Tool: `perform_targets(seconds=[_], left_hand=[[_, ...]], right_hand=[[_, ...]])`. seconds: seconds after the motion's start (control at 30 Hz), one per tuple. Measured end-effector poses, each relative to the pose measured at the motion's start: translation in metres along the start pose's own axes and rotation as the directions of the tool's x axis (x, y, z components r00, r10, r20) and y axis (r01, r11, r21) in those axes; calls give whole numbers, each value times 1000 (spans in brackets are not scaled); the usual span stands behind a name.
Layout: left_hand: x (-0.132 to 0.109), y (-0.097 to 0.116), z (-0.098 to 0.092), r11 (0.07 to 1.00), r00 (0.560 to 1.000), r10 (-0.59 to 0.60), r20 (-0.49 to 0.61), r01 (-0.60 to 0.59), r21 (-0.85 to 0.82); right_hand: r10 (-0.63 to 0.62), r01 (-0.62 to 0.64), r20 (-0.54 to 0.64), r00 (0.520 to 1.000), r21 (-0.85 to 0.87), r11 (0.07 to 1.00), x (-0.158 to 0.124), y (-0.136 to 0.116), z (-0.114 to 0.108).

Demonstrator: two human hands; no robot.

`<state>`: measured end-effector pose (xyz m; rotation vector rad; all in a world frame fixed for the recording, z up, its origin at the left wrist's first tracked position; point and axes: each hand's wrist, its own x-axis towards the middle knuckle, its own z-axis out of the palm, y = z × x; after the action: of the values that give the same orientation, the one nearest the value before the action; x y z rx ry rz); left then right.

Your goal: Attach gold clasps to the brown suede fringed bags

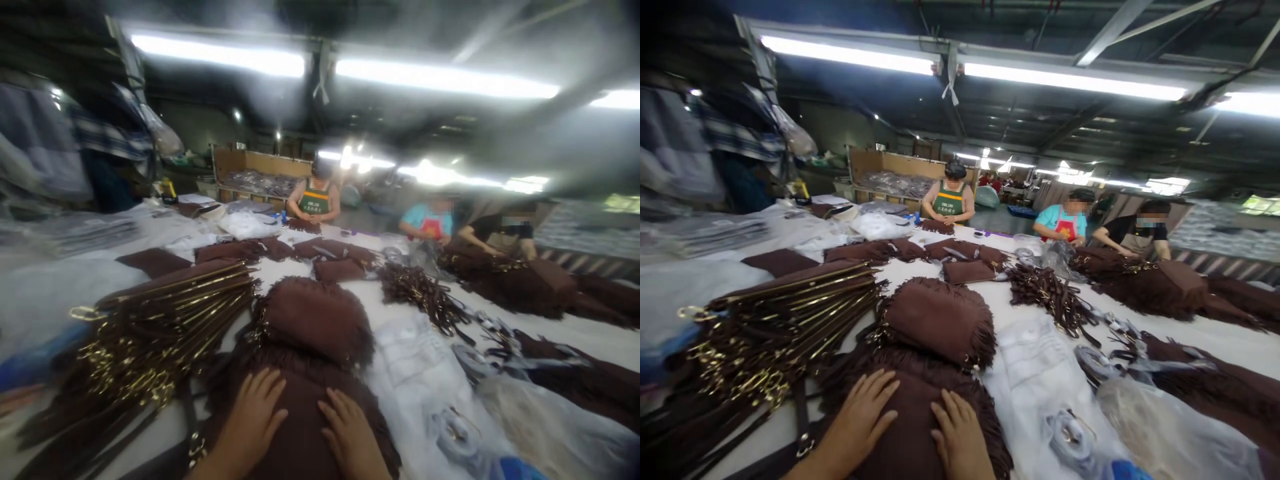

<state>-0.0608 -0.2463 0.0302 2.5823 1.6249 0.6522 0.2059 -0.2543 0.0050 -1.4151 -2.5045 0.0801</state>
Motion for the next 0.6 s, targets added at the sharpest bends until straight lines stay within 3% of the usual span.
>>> perform_targets(seconds=[0.13, 0.27, 0.33, 0.43, 0.6], left_hand=[[-12, 0, -1, 998, 1000, -12, -12, 11, -58], [-20, -9, -16, 984, 995, -56, -85, 41, -171], [-35, -13, -22, 978, 984, -124, -127, 99, -186], [-63, -10, -16, 966, 963, -205, -177, 169, -197], [-81, 0, 5, 944, 960, -214, -181, 156, -289]], right_hand=[[6, -6, -58, 998, -1, 1000, -6, -5, -18], [143, -147, -213, 967, -2, 989, -26, -17, -32], [180, -183, -274, 945, 14, 983, -45, -26, -25], [171, -179, -272, 947, -6, 984, -70, -37, -2], [161, -150, -211, 964, 64, 987, -69, -34, 22]])
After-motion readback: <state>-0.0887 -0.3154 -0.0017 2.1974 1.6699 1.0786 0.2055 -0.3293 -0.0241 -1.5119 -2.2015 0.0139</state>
